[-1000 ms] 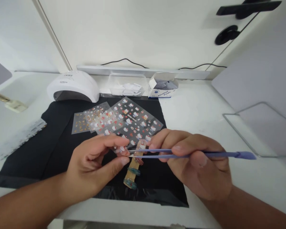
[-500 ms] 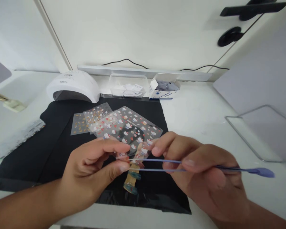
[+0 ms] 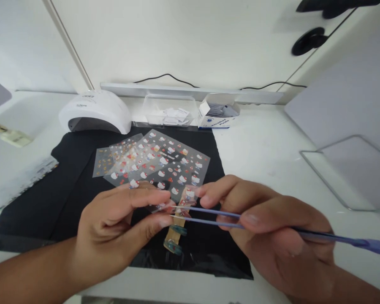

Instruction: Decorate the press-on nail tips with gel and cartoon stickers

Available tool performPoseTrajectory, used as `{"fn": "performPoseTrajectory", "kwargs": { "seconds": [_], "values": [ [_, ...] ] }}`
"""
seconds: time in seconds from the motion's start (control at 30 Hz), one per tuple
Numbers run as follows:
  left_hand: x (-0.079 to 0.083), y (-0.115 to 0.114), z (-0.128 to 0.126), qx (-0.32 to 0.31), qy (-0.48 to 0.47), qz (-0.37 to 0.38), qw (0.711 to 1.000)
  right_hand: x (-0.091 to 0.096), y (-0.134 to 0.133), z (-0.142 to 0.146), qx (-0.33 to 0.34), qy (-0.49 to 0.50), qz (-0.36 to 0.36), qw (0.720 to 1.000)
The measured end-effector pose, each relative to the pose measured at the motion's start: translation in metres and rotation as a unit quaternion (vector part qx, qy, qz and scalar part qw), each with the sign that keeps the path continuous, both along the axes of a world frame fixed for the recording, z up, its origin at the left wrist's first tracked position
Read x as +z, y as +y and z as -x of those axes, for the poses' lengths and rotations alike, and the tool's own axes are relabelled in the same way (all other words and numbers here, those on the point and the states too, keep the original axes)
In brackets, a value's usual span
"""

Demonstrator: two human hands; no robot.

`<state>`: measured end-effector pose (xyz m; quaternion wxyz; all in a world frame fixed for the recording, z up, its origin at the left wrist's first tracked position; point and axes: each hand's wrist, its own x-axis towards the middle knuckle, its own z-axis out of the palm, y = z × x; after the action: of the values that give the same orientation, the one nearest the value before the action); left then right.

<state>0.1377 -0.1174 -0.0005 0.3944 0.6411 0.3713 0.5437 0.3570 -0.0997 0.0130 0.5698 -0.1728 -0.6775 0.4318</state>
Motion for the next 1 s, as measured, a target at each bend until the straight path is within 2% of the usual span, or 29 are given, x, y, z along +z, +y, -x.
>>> {"fn": "performPoseTrajectory", "kwargs": {
  "seconds": [0.23, 0.4, 0.53, 0.7, 0.83, 1.0],
  "values": [
    [-0.0007, 0.002, 0.0047, 0.012, 0.054, -0.073, 0.996, -0.0002, 0.0033, 0.0007, 0.008, 0.008, -0.004, 1.0],
    [0.004, 0.0054, 0.0051, -0.021, 0.068, -0.087, 0.994, -0.0011, 0.0055, 0.0028, 0.03, 0.028, 0.019, 0.999],
    [0.0059, 0.0087, 0.0044, -0.039, 0.047, -0.11, 0.992, -0.004, 0.0039, 0.0048, 0.003, 0.07, 0.048, 0.996],
    [0.0037, 0.0093, 0.0035, -0.053, 0.03, -0.113, 0.992, -0.0027, 0.0037, 0.0037, 0.031, 0.051, 0.055, 0.997],
    [0.0031, 0.0071, 0.0044, -0.049, 0.049, -0.113, 0.991, -0.0033, 0.0028, 0.0047, 0.0, 0.08, 0.067, 0.995],
    [0.0055, 0.0071, 0.0055, -0.044, 0.073, -0.111, 0.99, -0.005, 0.0017, 0.0064, 0.014, 0.078, 0.074, 0.994]
  ]
}}
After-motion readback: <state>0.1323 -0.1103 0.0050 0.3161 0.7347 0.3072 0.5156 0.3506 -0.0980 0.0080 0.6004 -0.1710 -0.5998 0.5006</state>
